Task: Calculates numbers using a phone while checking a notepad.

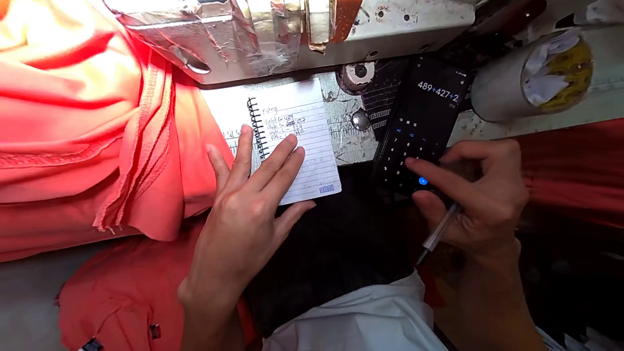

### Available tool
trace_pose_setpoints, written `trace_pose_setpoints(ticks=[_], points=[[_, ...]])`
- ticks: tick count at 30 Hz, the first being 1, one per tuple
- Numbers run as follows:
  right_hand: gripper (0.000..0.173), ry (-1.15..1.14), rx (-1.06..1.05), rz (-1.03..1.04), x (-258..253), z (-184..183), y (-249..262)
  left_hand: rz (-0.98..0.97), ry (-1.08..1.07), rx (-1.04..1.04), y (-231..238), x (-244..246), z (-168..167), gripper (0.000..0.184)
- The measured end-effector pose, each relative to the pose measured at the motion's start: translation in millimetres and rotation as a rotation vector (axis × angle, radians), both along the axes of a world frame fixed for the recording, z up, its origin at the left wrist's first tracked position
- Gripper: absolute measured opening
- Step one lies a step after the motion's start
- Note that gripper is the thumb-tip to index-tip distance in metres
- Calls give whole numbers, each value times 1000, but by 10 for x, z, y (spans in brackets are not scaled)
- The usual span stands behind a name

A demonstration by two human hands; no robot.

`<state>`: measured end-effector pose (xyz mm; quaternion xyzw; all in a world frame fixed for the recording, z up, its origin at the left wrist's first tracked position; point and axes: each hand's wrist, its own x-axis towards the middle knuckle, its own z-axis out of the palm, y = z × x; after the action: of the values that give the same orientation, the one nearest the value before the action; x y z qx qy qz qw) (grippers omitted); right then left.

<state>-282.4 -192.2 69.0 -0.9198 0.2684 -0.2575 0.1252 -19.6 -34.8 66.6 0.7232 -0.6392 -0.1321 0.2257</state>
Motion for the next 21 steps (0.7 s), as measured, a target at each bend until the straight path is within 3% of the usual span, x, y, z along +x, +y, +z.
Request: trace_pose_setpoints(ticks=[21], points=[[50,-40,-37,-85,-131,27,-125,-1,14,-19,-1,-2,-19,60]])
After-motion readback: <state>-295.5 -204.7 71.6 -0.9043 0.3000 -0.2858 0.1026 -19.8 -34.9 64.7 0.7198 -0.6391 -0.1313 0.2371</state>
